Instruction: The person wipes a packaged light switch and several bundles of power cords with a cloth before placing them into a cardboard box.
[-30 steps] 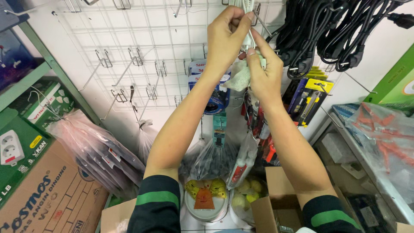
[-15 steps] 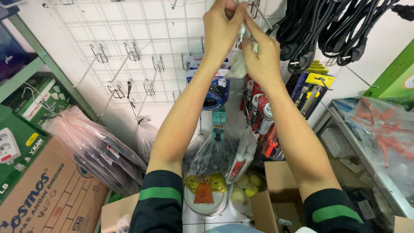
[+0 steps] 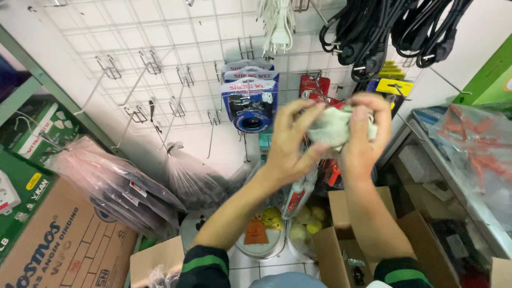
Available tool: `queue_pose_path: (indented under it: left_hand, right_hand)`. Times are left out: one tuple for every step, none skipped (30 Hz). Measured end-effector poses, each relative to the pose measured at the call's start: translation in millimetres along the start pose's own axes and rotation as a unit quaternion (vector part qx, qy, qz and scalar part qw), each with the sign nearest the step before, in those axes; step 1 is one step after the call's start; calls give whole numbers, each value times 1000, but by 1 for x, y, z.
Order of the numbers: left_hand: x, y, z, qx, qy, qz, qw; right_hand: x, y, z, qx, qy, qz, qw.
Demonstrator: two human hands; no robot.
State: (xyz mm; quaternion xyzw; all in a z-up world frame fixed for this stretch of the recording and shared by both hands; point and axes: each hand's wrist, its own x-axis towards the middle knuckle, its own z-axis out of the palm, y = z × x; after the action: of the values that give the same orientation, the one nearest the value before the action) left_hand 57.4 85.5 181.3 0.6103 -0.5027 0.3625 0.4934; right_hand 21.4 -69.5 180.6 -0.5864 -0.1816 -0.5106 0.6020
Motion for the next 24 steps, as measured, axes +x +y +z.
queue_pose_path:
  left_hand:
    - [-16, 9, 18, -86, -13, -12, 996]
    - [-29, 15, 38, -172, -25, -25, 984]
    - [-43, 17, 54, -224, -8, -73, 972]
    - [-58, 17, 68, -273, 9, -121, 954]
    - [-71, 16, 82, -322, 25, -169, 931]
    - [-86, 17, 94, -333, 29, -196, 922]
    - [-98, 18, 104, -342, 31, -223, 912]
    - [-110, 19, 115, -350, 34, -250, 902]
    - [-123, 22, 126, -363, 8, -260, 895]
    - [-137, 24, 138, -375, -17, -270, 887]
    - [-149, 27, 149, -388, -43, -278, 878]
    - [-161, 30, 161, -349, -84, -264, 895]
    - [-173, 33, 172, -311, -126, -248, 909]
    - [-186, 35, 181, -272, -169, -230, 919]
    - [-197, 37, 190, -211, -215, -235, 924]
    - [-208, 38, 198, -149, -261, -237, 924]
    - [-219, 39, 205, -86, -306, -237, 918]
    - [-228, 39, 211, -89, -306, -244, 916]
    - [-238, 38, 213, -89, -308, -253, 913]
    - [-246, 36, 215, -89, -310, -261, 910]
    - [-257, 36, 213, -100, -311, -265, 907]
    - [-266, 33, 210, -110, -312, -269, 905]
    - [-272, 29, 214, -122, -305, -271, 905]
    - [-278, 24, 216, -124, -311, -274, 902]
  right_hand:
    - [-22, 3, -1, 10, -3, -11, 1000]
    - [-44, 5, -2, 21, -7, -22, 1000]
    - [-64, 8, -6, 18, -49, -22, 998]
    - [-79, 10, -13, 5, -69, -3, 998]
    - [-92, 12, -21, -7, -89, 16, 996]
    - [-105, 15, -30, -19, -108, 36, 993]
    - [-116, 18, -40, -39, -93, 58, 993]
    - [-125, 23, -51, -58, -78, 80, 992]
    - [-138, 26, -63, -78, -63, 106, 989]
    - [-152, 28, -76, -43, -32, 130, 990]
    - [-165, 29, -88, -10, 1, 152, 988]
    - [-178, 31, -101, 24, 36, 173, 984]
    - [-190, 31, -115, 8, 90, 222, 971]
    - [-201, 32, -129, -7, 145, 271, 952]
    - [-212, 35, -143, -22, 197, 316, 928]
    - [-222, 40, -154, 6, 230, 332, 915]
    - [-234, 43, -165, 32, 262, 348, 899]
    - [-244, 47, -175, 59, 295, 362, 882]
    - [-254, 52, -183, 66, 315, 376, 869]
    - [-263, 58, -193, 72, 336, 388, 855]
    - [-275, 60, -198, 79, 357, 405, 838]
    - [-289, 62, -199, 89, 377, 415, 823]
    - [-296, 67, -204, 98, 392, 422, 812]
    - [-302, 71, -208, 106, 406, 427, 801]
